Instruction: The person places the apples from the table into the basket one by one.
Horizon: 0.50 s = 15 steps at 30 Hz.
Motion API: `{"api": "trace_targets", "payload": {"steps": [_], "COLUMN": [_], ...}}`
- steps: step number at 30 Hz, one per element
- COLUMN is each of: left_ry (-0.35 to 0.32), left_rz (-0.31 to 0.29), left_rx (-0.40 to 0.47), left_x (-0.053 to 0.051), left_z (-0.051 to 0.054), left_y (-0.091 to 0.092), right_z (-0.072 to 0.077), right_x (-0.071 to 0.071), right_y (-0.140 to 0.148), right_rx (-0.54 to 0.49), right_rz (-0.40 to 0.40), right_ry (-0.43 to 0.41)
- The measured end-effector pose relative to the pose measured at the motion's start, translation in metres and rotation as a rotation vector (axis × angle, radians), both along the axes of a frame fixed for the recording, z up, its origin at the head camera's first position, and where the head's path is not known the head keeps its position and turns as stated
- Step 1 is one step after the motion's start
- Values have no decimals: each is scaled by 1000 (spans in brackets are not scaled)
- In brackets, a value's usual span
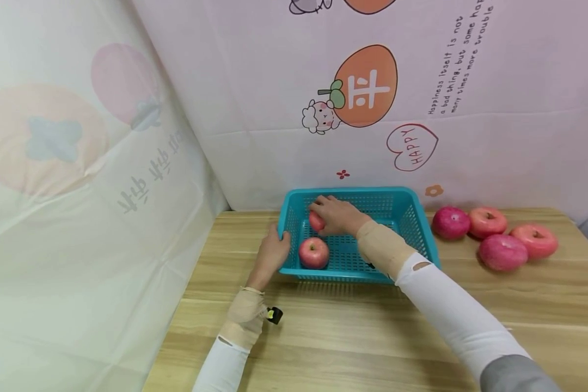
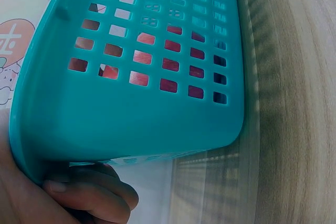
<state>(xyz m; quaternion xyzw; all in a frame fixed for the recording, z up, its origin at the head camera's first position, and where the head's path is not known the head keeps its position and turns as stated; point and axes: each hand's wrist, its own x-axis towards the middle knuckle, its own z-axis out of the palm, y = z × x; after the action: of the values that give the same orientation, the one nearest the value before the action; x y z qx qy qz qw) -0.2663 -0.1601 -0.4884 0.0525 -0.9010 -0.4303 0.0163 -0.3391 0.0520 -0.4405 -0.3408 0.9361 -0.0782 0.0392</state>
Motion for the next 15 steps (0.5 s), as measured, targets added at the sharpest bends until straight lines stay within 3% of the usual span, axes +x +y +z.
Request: {"api": "trace_targets", "payload": {"steps": [15], "left_ry": [1], "left_rz": [4], "left_rx": [4], "left_x": [1], "left_z": [0], "left_y": [0], "right_z": [-11], "right_x": [-8], "right_y": [-7], "right_rx": [-7], "right_rz": [8], "right_ry": [-23]}}
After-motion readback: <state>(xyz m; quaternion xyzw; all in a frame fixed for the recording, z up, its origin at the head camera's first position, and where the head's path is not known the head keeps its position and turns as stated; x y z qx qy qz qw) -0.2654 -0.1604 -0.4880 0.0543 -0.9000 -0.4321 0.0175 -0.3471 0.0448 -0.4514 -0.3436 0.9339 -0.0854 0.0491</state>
